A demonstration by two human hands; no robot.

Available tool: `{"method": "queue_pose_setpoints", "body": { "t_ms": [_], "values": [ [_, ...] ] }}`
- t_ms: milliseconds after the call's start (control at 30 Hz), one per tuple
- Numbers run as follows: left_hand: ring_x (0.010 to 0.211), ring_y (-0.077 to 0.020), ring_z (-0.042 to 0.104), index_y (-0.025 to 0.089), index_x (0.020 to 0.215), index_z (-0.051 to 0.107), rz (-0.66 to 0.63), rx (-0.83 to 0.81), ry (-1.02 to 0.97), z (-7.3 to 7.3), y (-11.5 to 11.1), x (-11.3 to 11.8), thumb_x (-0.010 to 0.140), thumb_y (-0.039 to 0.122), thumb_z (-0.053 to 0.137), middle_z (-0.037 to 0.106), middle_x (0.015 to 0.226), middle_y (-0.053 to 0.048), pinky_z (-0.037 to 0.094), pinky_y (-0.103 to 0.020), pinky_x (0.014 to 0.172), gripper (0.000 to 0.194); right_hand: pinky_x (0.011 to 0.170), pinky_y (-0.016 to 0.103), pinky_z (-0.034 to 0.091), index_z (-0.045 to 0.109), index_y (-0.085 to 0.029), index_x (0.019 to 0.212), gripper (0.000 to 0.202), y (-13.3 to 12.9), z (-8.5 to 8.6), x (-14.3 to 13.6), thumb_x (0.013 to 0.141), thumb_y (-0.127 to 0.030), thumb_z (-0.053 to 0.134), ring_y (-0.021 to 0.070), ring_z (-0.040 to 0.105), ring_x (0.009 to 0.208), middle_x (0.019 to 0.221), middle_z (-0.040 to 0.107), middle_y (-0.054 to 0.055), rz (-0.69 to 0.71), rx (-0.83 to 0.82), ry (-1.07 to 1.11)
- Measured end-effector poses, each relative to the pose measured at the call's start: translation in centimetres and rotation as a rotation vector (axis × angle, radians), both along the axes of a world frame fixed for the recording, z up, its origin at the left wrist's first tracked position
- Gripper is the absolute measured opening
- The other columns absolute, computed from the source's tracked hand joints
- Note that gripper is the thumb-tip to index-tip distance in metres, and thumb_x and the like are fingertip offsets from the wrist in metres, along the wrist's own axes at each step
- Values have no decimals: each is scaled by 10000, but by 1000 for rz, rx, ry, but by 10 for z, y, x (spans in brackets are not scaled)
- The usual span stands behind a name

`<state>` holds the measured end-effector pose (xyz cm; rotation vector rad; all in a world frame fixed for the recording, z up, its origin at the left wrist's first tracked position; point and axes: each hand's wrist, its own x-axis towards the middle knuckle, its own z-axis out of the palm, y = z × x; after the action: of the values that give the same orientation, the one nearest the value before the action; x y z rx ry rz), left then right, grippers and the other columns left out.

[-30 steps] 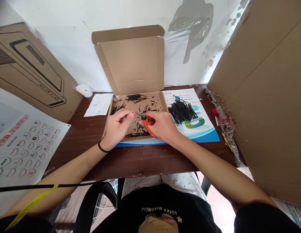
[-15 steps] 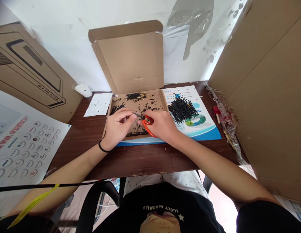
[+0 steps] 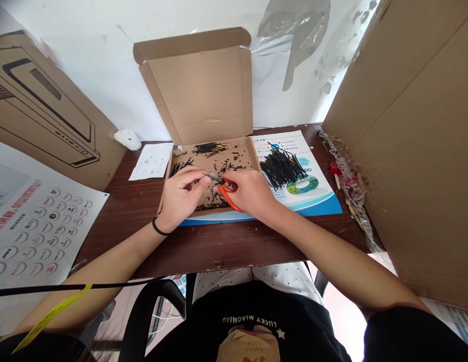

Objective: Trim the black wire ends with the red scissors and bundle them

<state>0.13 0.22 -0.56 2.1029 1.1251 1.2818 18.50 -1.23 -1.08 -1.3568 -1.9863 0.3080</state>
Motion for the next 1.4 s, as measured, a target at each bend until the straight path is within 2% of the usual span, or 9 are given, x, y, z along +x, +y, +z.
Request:
{"method": "queue_pose_setpoints", "body": {
  "t_ms": [400, 567, 867, 1200, 1400],
  "values": [
    [791, -156, 652, 183, 797, 746, 2, -21, 17, -1, 1, 2, 899, 373, 629, 727, 858, -51, 504, -279, 724, 245, 534, 271, 209, 465, -204, 529, 610, 3, 2, 2, 835, -732, 462, 113, 265, 531, 501, 396, -15, -44, -32, -48],
    [753, -151, 633, 183, 856, 755, 9, -48, -14, -3, 3, 2, 910, 404, 608, 725, 859, -56, 473, -273, 657, 270, 552, 255, 241, 512, -196, 568, 562, 4, 8, 6, 817, -699, 540, 112, 260, 574, 533, 407, -28, -69, -108, 23],
    [826, -165, 645, 187, 870, 738, -38, -13, 19, -7, 6, 1, 938, 424, 556, 723, 889, -61, 487, -287, 726, 306, 579, 244, 277, 696, -183, 748, 489, 1, 9, 6, 792, -662, 607, 111, 341, 593, 590, 507, -19, -10, -155, 39],
    [814, -163, 635, 181, 847, 715, -62, 7, 38, -7, 7, 1, 945, 443, 531, 705, 884, -71, 485, -288, 707, 335, 574, 257, 270, 713, -189, 759, 581, 2, 8, 6, 804, -736, 523, 122, 348, 585, 583, 538, 0, -9, -114, -47],
    [820, -162, 635, 176, 845, 726, -70, -7, 57, -5, 5, 1, 944, 451, 532, 703, 887, -69, 483, -283, 713, 351, 564, 268, 237, 644, -198, 648, 659, 4, 8, 7, 797, -803, 431, 124, 306, 575, 549, 480, -1, -18, -96, -87]
  ]
}}
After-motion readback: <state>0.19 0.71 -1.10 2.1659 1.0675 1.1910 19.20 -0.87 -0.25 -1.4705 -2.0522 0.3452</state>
